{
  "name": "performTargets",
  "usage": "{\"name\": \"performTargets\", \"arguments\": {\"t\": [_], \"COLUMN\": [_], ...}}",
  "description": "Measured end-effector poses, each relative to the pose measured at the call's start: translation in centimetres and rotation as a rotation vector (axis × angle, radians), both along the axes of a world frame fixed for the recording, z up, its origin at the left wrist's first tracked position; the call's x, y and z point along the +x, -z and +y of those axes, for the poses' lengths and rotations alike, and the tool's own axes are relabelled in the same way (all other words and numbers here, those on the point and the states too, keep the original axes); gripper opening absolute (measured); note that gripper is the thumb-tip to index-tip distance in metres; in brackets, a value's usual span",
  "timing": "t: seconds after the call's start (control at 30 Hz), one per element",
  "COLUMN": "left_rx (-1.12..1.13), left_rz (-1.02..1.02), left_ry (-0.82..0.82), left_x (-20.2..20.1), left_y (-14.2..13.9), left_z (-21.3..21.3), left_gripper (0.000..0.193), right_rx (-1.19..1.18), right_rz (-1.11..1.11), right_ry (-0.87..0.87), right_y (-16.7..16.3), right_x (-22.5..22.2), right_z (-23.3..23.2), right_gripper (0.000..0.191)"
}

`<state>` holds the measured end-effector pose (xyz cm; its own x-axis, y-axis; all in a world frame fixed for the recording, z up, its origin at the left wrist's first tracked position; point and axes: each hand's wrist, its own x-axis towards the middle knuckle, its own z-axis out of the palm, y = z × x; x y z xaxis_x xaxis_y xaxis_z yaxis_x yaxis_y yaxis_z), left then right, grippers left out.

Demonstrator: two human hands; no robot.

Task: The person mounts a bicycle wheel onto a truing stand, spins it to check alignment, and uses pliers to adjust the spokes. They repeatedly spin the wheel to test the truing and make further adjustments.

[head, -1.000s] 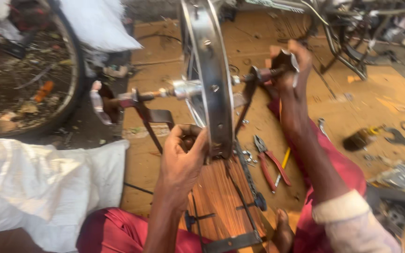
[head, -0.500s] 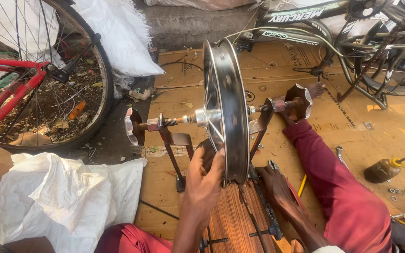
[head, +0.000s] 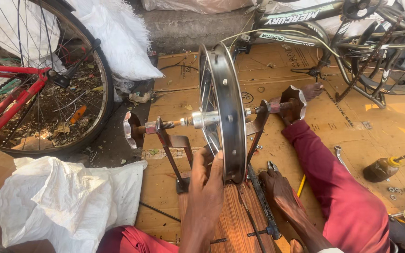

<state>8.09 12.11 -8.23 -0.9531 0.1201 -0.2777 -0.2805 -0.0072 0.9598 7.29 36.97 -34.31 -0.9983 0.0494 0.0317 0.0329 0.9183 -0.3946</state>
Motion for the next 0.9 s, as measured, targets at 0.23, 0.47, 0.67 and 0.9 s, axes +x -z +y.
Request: {"name": "performTargets", "arguments": {"t": [0.23,0.47,0.67,0.9], "left_rx": [0.042,-0.024,0.012,-0.258], "left_rz": [0.079,0.246,0.444,0.976], "left_ry": [-0.167,-0.111,-0.221,-0.338], "left_x": [0.0,1.6,2.7,3.4], "left_y": [-0.3,1.0,0.5,-3.4], "left_z": [-0.7,-0.1,1.0,1.6], "left_gripper": [0.048,0.059,0.058,0.031], "right_rx": [-0.346,-1.180,-1.716,-1.100], "right_rz": [0.290,0.060,0.158,0.570], "right_ry": [0.131,0.495,0.266,-0.052], "right_y": [-2.0,-8.3,-17.8,-23.5], "right_x": [1.0,1.8,3.8,3.6], "right_z": [0.1,0.3,-1.7,-5.1], "right_gripper": [0.025,0.018,0.011,0.032]}}
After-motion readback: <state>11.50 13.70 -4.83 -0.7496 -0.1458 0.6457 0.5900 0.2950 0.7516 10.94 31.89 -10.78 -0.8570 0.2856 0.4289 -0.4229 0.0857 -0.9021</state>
